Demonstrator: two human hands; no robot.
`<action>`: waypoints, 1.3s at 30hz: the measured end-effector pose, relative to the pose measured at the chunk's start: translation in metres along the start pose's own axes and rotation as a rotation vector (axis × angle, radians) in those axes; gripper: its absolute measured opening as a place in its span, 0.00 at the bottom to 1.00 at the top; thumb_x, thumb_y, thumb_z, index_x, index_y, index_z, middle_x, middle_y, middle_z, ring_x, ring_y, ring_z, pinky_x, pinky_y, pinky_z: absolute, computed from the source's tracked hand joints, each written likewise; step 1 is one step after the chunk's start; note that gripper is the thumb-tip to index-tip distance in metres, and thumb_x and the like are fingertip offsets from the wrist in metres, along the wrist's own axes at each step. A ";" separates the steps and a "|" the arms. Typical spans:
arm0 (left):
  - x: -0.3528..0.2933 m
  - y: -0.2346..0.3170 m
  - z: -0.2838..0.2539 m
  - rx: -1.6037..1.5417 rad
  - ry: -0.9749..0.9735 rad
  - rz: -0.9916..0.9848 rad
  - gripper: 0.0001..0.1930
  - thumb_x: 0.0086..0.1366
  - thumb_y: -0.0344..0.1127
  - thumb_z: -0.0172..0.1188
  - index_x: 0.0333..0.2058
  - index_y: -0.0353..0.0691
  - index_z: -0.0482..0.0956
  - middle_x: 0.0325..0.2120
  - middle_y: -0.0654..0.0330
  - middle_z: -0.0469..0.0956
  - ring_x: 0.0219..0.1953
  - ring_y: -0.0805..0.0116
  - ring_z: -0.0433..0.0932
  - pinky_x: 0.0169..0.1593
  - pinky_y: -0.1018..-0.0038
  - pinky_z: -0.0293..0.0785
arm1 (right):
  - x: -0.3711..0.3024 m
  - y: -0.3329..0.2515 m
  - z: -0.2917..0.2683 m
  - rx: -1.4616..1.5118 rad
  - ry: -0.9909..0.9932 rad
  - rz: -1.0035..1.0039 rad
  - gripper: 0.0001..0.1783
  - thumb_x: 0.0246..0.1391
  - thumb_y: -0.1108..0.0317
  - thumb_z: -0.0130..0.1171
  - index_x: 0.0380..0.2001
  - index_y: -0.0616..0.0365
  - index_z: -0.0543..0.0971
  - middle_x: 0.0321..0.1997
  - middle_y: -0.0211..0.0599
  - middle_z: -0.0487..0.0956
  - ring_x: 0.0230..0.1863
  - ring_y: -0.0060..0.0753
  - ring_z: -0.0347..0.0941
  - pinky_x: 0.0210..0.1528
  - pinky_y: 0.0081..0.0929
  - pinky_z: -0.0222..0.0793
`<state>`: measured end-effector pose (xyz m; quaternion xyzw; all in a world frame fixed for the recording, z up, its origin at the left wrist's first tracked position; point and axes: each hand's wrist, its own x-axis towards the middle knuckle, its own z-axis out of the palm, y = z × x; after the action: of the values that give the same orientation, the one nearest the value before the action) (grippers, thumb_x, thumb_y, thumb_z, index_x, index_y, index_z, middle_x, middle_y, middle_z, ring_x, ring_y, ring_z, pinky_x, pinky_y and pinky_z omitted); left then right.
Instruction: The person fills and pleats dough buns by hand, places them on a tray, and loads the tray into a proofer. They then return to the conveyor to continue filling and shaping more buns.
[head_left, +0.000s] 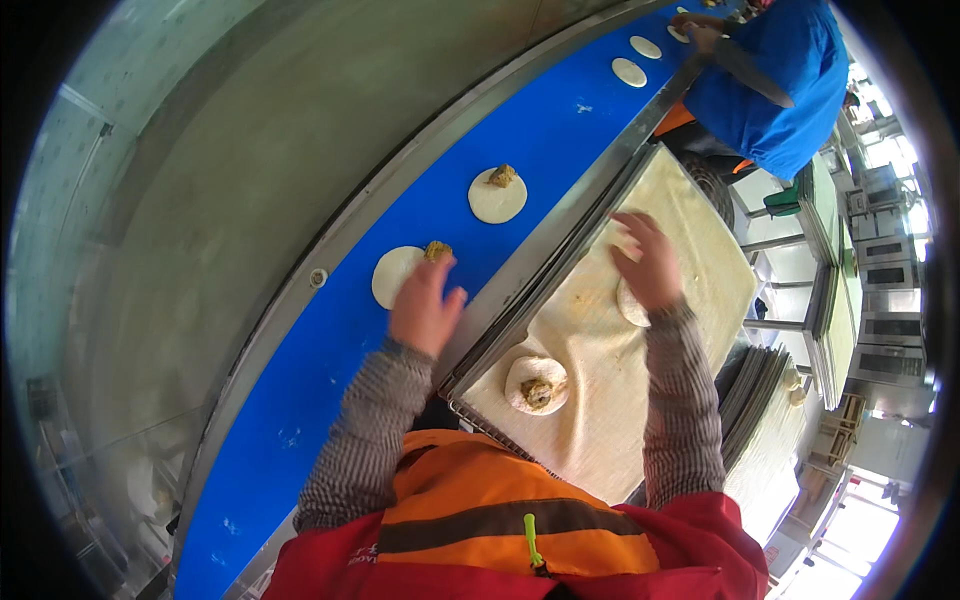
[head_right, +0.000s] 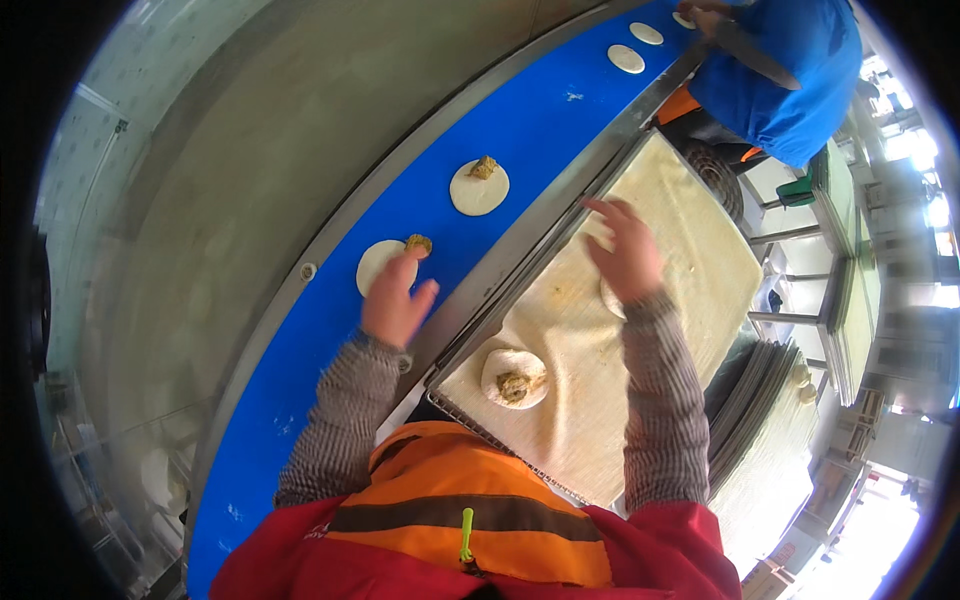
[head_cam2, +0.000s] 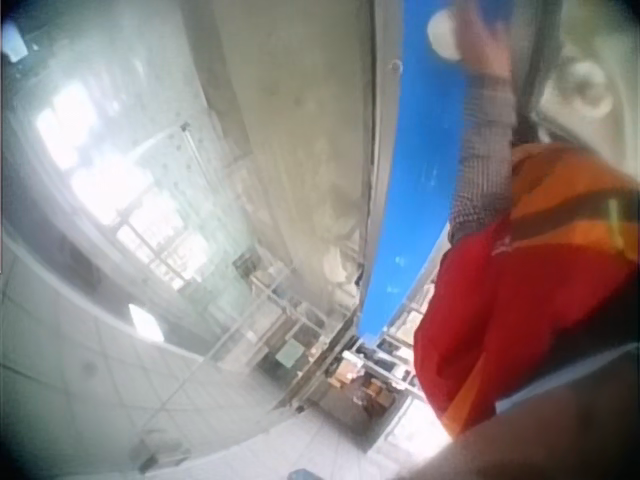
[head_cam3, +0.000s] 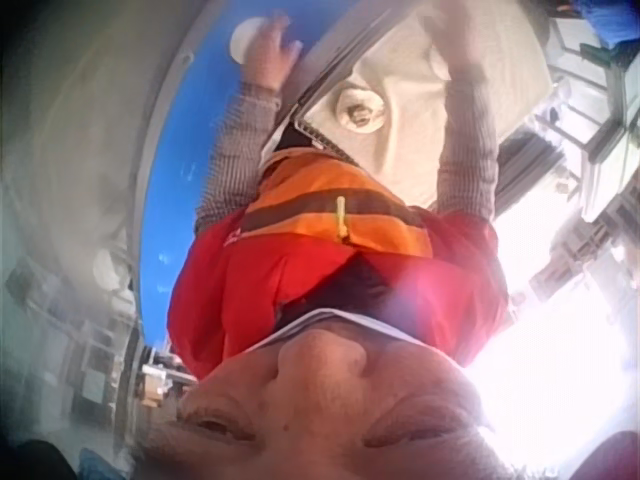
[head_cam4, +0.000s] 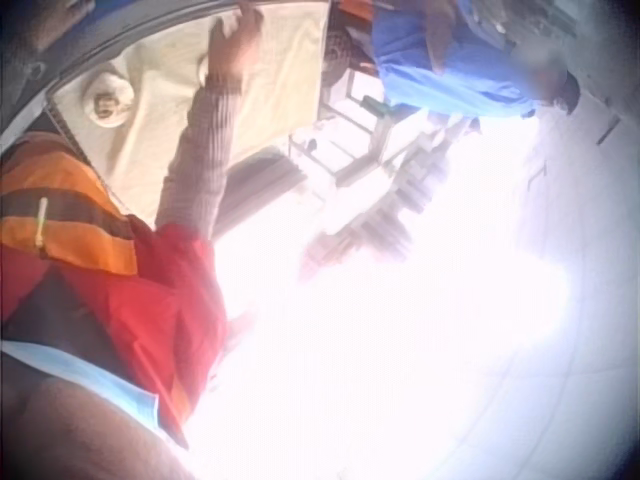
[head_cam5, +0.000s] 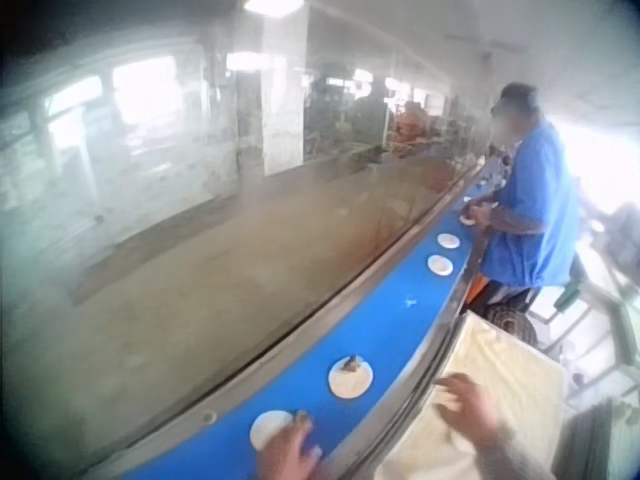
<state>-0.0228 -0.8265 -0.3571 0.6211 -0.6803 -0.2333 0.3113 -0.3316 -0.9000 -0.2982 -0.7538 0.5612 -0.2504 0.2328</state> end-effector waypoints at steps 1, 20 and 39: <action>0.011 -0.018 -0.005 0.128 0.019 -0.079 0.24 0.53 0.34 0.64 0.49 0.38 0.69 0.42 0.49 0.71 0.43 0.53 0.73 0.47 0.63 0.71 | 0.027 -0.011 0.022 0.024 -0.115 -0.145 0.25 0.45 0.73 0.57 0.51 0.50 0.74 0.54 0.42 0.71 0.48 0.47 0.72 0.49 0.32 0.71; -0.178 -0.166 -0.105 -0.058 0.259 -0.348 0.28 0.43 0.35 0.68 0.47 0.38 0.74 0.39 0.51 0.73 0.42 0.53 0.74 0.44 0.62 0.70 | 0.062 -0.111 0.227 -0.298 -0.815 -0.056 0.35 0.31 0.40 0.67 0.40 0.54 0.78 0.40 0.45 0.78 0.46 0.50 0.73 0.43 0.43 0.69; -0.177 -0.096 -0.170 -0.375 -0.136 -0.773 0.21 0.52 0.30 0.61 0.46 0.33 0.70 0.38 0.55 0.75 0.41 0.65 0.75 0.43 0.68 0.73 | 0.032 -0.015 0.013 0.906 -0.006 0.162 0.30 0.48 0.67 0.65 0.55 0.60 0.67 0.48 0.39 0.75 0.45 0.32 0.75 0.47 0.29 0.75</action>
<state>0.1715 -0.6512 -0.3301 0.7462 -0.3623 -0.4927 0.2630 -0.3045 -0.9262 -0.2946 -0.5305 0.4515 -0.4495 0.5593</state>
